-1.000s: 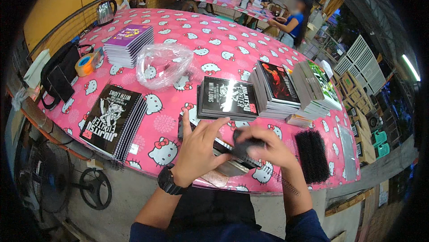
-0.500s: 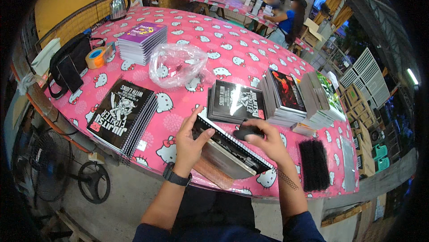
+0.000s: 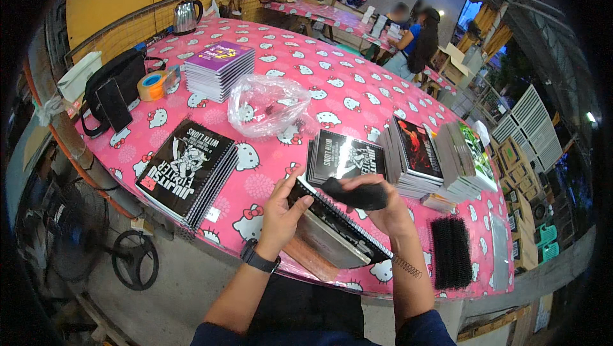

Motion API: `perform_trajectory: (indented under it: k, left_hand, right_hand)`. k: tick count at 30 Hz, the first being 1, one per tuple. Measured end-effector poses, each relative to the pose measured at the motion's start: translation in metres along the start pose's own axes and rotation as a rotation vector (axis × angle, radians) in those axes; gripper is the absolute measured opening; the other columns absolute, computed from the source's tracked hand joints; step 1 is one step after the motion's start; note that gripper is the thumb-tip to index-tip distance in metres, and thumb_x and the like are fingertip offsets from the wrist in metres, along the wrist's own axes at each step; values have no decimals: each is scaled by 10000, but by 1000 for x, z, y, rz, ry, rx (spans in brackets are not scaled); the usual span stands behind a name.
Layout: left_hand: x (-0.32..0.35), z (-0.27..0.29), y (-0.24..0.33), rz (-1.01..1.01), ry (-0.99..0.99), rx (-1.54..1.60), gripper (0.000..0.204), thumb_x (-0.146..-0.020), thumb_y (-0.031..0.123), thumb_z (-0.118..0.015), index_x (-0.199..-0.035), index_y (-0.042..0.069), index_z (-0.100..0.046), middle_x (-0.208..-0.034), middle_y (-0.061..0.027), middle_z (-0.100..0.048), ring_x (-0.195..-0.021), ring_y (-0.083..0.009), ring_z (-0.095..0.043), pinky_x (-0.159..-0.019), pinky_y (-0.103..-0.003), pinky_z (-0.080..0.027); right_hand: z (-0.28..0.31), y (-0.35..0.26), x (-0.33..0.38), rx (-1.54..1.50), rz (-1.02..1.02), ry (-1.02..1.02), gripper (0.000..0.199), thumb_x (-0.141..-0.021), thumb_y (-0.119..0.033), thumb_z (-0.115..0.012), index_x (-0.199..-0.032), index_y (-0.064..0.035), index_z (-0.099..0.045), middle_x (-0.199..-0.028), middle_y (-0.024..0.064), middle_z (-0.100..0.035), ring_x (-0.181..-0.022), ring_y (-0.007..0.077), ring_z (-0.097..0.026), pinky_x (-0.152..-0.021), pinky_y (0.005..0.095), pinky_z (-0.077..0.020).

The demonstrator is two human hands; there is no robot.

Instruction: The person assembles spiral-bound books by inserting a plastic spiral coil through pre-punched holes in the book covers and pages and then manually crimping the ends of the coil.

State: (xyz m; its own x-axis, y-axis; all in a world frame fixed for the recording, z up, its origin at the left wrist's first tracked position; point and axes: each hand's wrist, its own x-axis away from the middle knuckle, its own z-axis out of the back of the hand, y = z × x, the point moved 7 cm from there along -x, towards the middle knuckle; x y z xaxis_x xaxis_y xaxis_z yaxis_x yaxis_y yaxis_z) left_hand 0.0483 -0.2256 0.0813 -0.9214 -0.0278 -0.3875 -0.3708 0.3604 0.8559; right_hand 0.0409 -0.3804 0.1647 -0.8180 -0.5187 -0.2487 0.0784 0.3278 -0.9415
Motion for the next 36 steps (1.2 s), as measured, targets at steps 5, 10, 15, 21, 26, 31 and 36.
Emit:
perform_trajectory:
  k: [5, 10, 15, 21, 26, 31, 36]
  left_hand:
    - [-4, 1, 4, -28, -5, 28, 541, -834, 99, -639, -1328, 22, -431, -1046, -40, -478, -986, -119, -475, -879, -241, -366]
    - [-5, -3, 3, -25, -15, 71, 523, -837, 98, -631, -1319, 21, -442, -1037, -40, -486, -982, -120, -477, -876, -242, -368]
    - [-2, -4, 8, -6, -11, 20, 485, -849, 115, -620, -1301, 27, -468, -1013, -36, -489, -949, -118, -473, -867, -237, -365]
    - [-1, -26, 44, 28, -153, -250, 338, -850, 118, -620, -1176, 35, -588, -960, -30, -566, -915, -105, -533, -908, -255, -360]
    - [4, -72, 75, -64, -298, -125, 224, -822, 112, -650, -1039, 56, -651, -899, -33, -659, -849, -101, -605, -1023, -363, -307]
    - [19, -103, 93, -196, -454, -326, 150, -763, 46, -693, -904, 48, -643, -885, -29, -664, -834, -123, -619, -1063, -459, -236]
    - [30, -114, 104, -236, -490, -233, 111, -764, 96, -694, -869, 75, -663, -799, -18, -645, -785, -136, -615, -1025, -489, -302]
  right_hand:
    - [33, 15, -8, 503, -187, 162, 485, -822, -402, -594, -1101, -5, -587, -1047, 85, -598, -913, 173, -561, -738, 286, -447]
    - [24, 19, -24, 722, -138, 54, 533, -859, -461, -542, -1118, 4, -562, -959, 63, -594, -870, 138, -549, -752, 275, -452]
    - [24, 21, -13, 1028, -41, 153, 401, -833, -311, -621, -1090, -10, -564, -983, 80, -588, -904, 131, -538, -790, 273, -431]
    - [88, 10, 125, 1310, 1, 674, 531, -640, -341, -762, -1036, -39, -576, -1235, 191, -499, -1134, 350, -456, -953, 419, -363]
    - [78, -14, 159, 1467, -63, 548, 472, -686, -266, -752, -1068, -37, -598, -1143, 175, -555, -1082, 320, -498, -923, 404, -388]
    - [-30, -82, 110, 937, 218, 535, 270, -732, -80, -715, -978, -7, -631, -906, 102, -619, -784, 192, -608, -675, 272, -482]
    - [-53, -92, 108, 997, 286, 488, 209, -716, -93, -739, -865, -14, -616, -770, 79, -575, -690, 178, -550, -604, 278, -443]
